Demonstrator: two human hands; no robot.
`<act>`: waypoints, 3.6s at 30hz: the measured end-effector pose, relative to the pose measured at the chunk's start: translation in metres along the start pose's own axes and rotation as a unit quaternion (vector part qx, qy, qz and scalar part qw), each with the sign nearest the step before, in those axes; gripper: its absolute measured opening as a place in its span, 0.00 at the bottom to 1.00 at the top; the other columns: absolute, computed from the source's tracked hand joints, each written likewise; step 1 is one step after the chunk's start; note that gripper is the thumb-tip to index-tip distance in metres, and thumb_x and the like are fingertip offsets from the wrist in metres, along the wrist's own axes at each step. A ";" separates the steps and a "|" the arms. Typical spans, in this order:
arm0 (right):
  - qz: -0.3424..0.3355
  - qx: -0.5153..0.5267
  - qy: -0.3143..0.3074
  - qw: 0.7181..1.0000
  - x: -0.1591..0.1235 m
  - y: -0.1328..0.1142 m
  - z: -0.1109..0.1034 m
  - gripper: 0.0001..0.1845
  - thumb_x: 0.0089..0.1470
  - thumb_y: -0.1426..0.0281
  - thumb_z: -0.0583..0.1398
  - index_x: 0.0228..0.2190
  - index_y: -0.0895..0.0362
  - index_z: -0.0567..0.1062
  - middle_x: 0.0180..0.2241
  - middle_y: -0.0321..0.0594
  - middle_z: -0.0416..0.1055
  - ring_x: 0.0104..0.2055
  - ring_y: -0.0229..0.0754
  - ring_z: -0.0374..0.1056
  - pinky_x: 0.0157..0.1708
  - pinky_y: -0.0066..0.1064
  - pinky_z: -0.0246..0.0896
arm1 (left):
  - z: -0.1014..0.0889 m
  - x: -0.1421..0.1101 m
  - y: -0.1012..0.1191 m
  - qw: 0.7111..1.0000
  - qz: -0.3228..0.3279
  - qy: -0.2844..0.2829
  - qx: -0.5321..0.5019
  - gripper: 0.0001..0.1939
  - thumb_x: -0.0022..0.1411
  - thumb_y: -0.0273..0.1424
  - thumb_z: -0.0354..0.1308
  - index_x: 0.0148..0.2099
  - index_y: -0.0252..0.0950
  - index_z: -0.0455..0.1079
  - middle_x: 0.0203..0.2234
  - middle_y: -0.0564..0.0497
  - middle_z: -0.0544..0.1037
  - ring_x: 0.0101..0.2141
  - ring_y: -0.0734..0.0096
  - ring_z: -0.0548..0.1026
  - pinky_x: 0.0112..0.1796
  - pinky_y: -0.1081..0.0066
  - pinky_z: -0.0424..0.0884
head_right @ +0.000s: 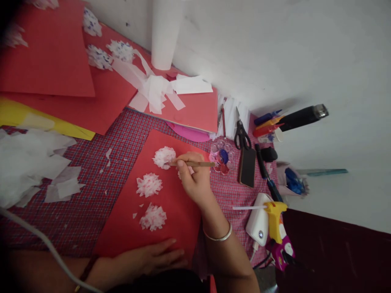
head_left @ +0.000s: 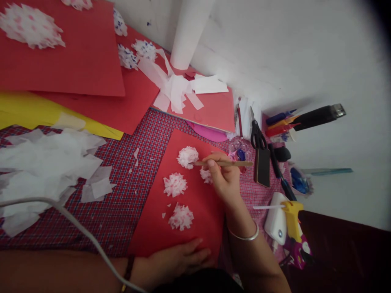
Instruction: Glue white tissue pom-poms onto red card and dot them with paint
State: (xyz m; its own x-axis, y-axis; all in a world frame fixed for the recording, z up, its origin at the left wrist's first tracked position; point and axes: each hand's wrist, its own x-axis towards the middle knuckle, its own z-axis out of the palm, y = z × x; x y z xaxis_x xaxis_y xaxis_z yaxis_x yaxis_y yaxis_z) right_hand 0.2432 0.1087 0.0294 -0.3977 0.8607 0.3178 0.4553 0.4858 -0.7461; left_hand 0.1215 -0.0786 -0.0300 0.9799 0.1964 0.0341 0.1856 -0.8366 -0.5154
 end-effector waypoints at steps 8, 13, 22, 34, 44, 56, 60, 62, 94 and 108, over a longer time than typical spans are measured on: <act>-0.062 -0.037 -0.044 0.996 0.004 0.001 0.000 0.08 0.62 0.72 0.57 0.32 0.53 0.75 0.29 0.36 0.77 0.34 0.42 0.72 0.42 0.38 0.62 | 0.003 0.007 0.017 0.874 0.024 -0.161 0.458 0.50 0.52 0.21 0.62 0.66 0.72 0.49 0.68 0.70 0.56 0.68 0.53 0.49 0.53 0.44 0.75; -0.047 -0.052 -0.019 0.997 0.004 0.005 0.000 0.08 0.63 0.72 0.57 0.32 0.54 0.75 0.28 0.36 0.76 0.33 0.42 0.71 0.39 0.37 0.62 | -0.001 0.005 0.003 0.776 0.139 -0.177 0.590 0.59 0.45 0.10 0.59 0.66 0.71 0.47 0.67 0.70 0.57 0.66 0.55 0.53 0.51 0.56 0.79; 0.021 -0.003 0.003 1.000 0.002 0.004 -0.005 0.10 0.64 0.70 0.56 0.30 0.54 0.74 0.27 0.35 0.75 0.30 0.40 0.71 0.34 0.33 0.63 | -0.008 0.002 -0.012 0.967 0.091 -0.027 0.236 0.55 0.57 0.16 0.50 0.67 0.66 0.21 0.71 0.68 0.35 0.67 0.61 0.52 0.53 0.52 0.75; 0.008 -0.021 0.014 1.000 -0.001 -0.010 -0.008 0.09 0.63 0.69 0.57 0.31 0.53 0.76 0.28 0.36 0.75 0.32 0.42 0.72 0.40 0.37 0.66 | -0.003 0.001 -0.002 0.975 0.080 -0.034 0.207 0.53 0.58 0.21 0.53 0.70 0.68 0.26 0.71 0.68 0.39 0.68 0.61 0.51 0.55 0.48 0.73; 0.100 0.110 0.058 0.987 -0.063 -0.038 -0.006 0.09 0.64 0.70 0.57 0.33 0.53 0.77 0.25 0.34 0.71 0.27 0.38 0.67 0.29 0.30 0.65 | 0.000 -0.005 -0.007 0.976 -0.061 0.037 -0.207 0.26 0.70 0.32 0.44 0.66 0.59 0.62 0.66 0.74 0.58 0.66 0.80 0.56 0.66 0.70 0.56; 0.056 0.108 -0.023 0.992 -0.054 -0.019 0.006 0.15 0.65 0.65 0.54 0.29 0.56 0.74 0.26 0.36 0.73 0.26 0.35 0.67 0.29 0.28 0.63 | 0.018 -0.009 -0.006 0.938 -0.035 0.122 -0.323 0.24 0.68 0.31 0.51 0.65 0.46 0.64 0.65 0.56 0.65 0.61 0.67 0.64 0.60 0.61 0.61; 0.054 0.130 -0.033 0.990 -0.056 -0.015 0.014 0.15 0.65 0.63 0.54 0.30 0.56 0.75 0.30 0.39 0.75 0.29 0.35 0.70 0.31 0.28 0.65 | 0.011 -0.013 -0.023 0.919 -0.018 0.113 -0.377 0.26 0.69 0.28 0.48 0.68 0.40 0.58 0.63 0.54 0.67 0.62 0.67 0.63 0.62 0.61 0.57; 0.052 0.149 -0.046 0.986 -0.057 -0.014 0.016 0.14 0.65 0.64 0.55 0.32 0.57 0.76 0.33 0.40 0.76 0.30 0.35 0.71 0.32 0.29 0.67 | 0.005 -0.014 -0.030 0.910 -0.013 0.101 -0.401 0.27 0.70 0.27 0.48 0.69 0.36 0.56 0.62 0.50 0.68 0.62 0.66 0.63 0.62 0.61 0.56; -0.052 0.045 -0.121 0.990 -0.060 -0.042 0.003 0.15 0.65 0.66 0.53 0.28 0.56 0.72 0.30 0.38 0.74 0.29 0.36 0.67 0.33 0.29 0.60 | -0.017 -0.017 -0.003 0.952 -0.057 0.027 -0.300 0.26 0.73 0.30 0.42 0.70 0.31 0.53 0.67 0.47 0.61 0.65 0.50 0.56 0.62 0.47 0.49; -0.091 0.038 -0.183 0.978 -0.063 -0.046 -0.007 0.09 0.63 0.71 0.54 0.35 0.60 0.74 0.34 0.43 0.75 0.35 0.39 0.69 0.37 0.31 0.61 | -0.018 -0.018 -0.013 0.940 -0.055 0.042 -0.334 0.25 0.73 0.31 0.42 0.69 0.33 0.55 0.68 0.49 0.60 0.64 0.57 0.58 0.61 0.52 0.51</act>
State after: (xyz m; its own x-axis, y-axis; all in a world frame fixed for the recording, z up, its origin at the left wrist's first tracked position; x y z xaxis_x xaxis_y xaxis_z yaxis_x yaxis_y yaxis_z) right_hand 0.2526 0.0329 0.0480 -0.7323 0.6414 0.2290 0.2951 0.6019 -0.7421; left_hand 0.1027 -0.0804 -0.0087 0.9491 0.2836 0.1369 0.2637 -0.9534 0.1468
